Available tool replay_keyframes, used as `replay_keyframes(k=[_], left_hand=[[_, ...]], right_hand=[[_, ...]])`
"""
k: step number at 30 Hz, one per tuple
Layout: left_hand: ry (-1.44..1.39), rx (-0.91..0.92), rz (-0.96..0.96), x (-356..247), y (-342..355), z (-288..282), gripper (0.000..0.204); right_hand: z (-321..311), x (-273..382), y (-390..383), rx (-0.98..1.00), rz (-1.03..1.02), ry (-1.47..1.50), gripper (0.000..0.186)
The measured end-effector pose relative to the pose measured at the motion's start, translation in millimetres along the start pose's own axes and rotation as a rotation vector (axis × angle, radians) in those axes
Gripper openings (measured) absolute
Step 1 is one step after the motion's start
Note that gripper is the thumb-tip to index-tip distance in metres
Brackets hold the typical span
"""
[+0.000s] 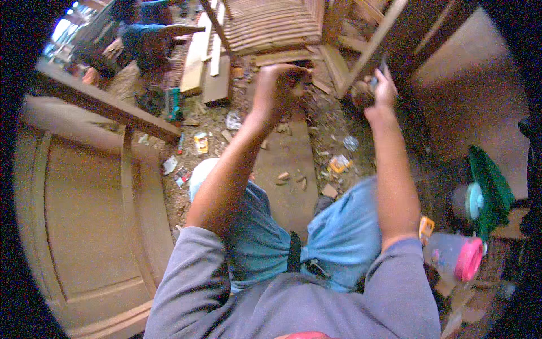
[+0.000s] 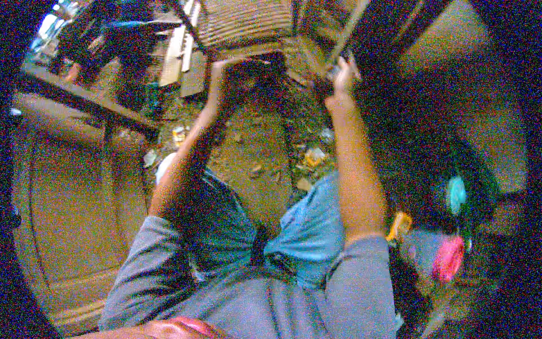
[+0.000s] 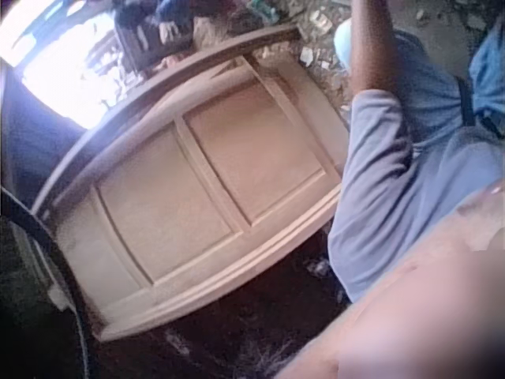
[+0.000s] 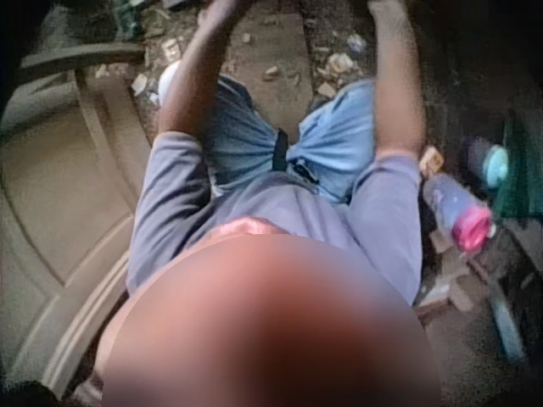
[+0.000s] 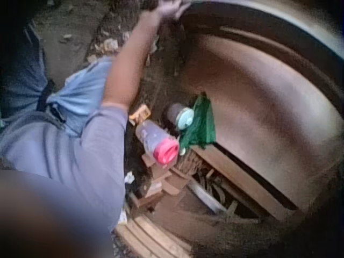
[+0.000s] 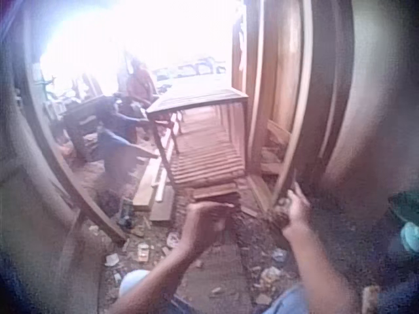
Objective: The person sits on the floor and uses a chisel to carve small wooden pieces. They repeatedly scrape the surface of the wood, occasionally pausing to inspect the carved area.
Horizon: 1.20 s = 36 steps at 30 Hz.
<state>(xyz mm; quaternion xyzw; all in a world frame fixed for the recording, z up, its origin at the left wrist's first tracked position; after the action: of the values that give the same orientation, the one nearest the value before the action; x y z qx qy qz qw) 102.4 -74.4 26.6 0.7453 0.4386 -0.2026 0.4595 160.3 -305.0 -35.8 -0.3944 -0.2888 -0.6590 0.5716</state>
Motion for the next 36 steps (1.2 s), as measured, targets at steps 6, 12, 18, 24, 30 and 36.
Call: replay_keyframes(k=[6, 12, 18, 24, 30, 36], left_hand=[[0.012, -0.088, -0.037, -5, 0, -21, 0.012], [0.093, -0.123, -0.127, 5, 0, -27, 0.017], [-0.397, -0.067, -0.385, 22, -3, -24, 0.024], [-0.788, -0.105, -0.525, 43, -6, -23, 0.029], [-0.815, -0.047, -0.560, 66, -8, -25, 0.031], [-0.830, -0.030, -0.518, 63, -8, -27, 0.028]], right_hand=[[37, -24, -33, 0.310, 0.155, -0.234, 0.053], [48, -39, -50, 0.316, 0.286, -0.193, 0.050], [38, -42, -40, 0.338, 0.327, -0.187, 0.027], [51, -39, -48, 0.436, 0.286, -0.329, 0.023], [50, -55, -49, 0.512, 0.302, -0.393, 0.021], [70, -49, -50, 0.628, -0.021, -0.643, 0.029]])
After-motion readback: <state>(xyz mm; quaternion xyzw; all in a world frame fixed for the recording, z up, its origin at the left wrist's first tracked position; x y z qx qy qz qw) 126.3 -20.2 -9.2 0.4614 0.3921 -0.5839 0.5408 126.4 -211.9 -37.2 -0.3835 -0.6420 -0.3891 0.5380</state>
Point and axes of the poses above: each hand's wrist, its own y-axis towards the middle knuckle, its own z-axis out of the palm, x = y × z, the point moved 8 cm from there along y, towards the middle knuckle, and after that the axes turned 9 degrees about x, right-handed, at the moved point
